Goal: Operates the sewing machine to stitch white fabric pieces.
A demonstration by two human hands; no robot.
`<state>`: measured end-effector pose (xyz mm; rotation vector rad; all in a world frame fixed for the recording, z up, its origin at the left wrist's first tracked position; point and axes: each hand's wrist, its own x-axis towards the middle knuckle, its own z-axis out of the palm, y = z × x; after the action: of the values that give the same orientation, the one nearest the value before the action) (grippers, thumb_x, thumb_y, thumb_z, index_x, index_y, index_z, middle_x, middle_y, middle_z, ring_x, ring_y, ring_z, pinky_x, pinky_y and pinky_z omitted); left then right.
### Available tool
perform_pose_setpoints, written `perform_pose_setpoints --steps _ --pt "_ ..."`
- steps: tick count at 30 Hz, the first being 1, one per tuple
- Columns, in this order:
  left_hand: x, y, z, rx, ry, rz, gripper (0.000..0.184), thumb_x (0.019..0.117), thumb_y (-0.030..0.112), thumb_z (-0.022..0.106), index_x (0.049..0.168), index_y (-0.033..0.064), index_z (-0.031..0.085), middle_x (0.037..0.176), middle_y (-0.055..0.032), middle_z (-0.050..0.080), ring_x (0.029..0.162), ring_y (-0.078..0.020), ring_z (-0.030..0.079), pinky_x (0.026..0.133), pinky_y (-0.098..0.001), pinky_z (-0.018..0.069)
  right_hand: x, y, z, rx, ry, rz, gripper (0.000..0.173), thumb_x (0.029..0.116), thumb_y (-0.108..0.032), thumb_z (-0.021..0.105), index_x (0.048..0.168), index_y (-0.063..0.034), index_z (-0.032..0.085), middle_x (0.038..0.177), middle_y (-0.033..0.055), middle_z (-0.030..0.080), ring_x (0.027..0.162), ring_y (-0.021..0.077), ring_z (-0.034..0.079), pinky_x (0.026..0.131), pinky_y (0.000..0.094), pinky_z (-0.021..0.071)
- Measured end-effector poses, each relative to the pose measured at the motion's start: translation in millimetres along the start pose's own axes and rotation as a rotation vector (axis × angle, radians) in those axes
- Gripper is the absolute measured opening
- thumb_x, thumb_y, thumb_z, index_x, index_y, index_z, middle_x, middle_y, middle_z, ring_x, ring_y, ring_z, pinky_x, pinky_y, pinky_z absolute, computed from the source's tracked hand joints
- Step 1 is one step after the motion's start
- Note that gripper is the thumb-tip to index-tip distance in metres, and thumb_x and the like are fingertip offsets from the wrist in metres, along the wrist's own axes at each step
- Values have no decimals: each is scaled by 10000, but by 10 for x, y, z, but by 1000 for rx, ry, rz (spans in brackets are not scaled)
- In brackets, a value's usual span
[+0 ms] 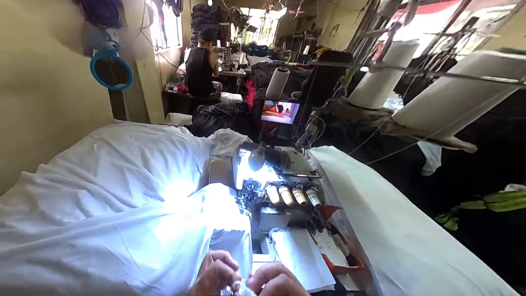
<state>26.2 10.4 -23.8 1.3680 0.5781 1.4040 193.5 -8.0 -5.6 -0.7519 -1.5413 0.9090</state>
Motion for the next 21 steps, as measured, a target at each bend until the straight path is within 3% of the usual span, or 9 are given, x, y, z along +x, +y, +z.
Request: perform_pose_setpoints --steps 2,4,6,9,10,12,15,17,21 --pt "43 75 -88 104 15 -28 41 990 86 641 1020 82 612 1120 41 640 1041 -3 619 889 -219 550 1 46 -76 61 14 47 73 984 -135 678 1048 -126 645 1088 -47 706 1123 60 657 1024 330 542" --pt "121 215 -215 140 10 -93 109 988 52 623 1062 104 561 964 100 660 853 32 635 753 -193 559 4 58 -167 44 30 102 142 1026 -123 595 1133 -216 596 995 -171 663 924 -64 627 839 185 550" --pt "191 302 -382 188 -106 -129 130 1013 54 579 1132 87 539 915 97 646 810 41 622 738 -170 545 15 49 -278 -65 -18 100 135 1061 -144 544 1192 -174 554 973 -142 641 865 -86 602 771 142 530" --pt "234 351 -564 372 -376 -115 284 1007 193 649 1238 49 567 1020 -13 674 913 -2 643 824 -196 550 71 -109 -406 -536 -232 61 238 988 -212 691 1083 -9 610 1064 148 643 962 169 644 810 306 561" --pt "232 371 -590 488 -457 -116 346 958 198 718 1244 48 595 1092 -69 663 985 -66 639 870 -243 545 95 -143 -409 -717 -287 53 275 929 -259 761 1034 -23 666 1080 195 662 940 276 675 745 396 585" --pt "211 353 -577 721 -523 -108 356 875 150 787 1196 79 651 1043 -139 623 919 -211 642 760 -348 565 103 -124 -412 -923 -335 46 266 892 -310 787 1007 -87 700 1111 180 682 942 338 692 707 448 595" --pt "161 228 -575 756 -410 -40 147 970 208 697 1062 93 709 999 -85 658 937 -134 648 800 -264 558 64 -52 -443 -913 -254 -28 166 935 -267 740 947 -101 738 1062 122 730 940 274 692 757 388 579" --pt "136 172 -565 650 -304 -26 202 1024 236 626 1010 57 718 980 -53 683 976 -70 639 869 -211 528 42 -3 -426 -834 -156 -65 202 988 -258 676 885 -94 733 1004 86 742 918 202 668 777 315 542" --pt "54 209 -435 665 -100 -137 187 993 165 660 1123 42 712 1028 -41 721 944 -30 671 862 -205 559 26 51 -299 -752 -47 -2 195 957 -191 681 806 -69 696 915 93 728 895 179 671 779 293 541"
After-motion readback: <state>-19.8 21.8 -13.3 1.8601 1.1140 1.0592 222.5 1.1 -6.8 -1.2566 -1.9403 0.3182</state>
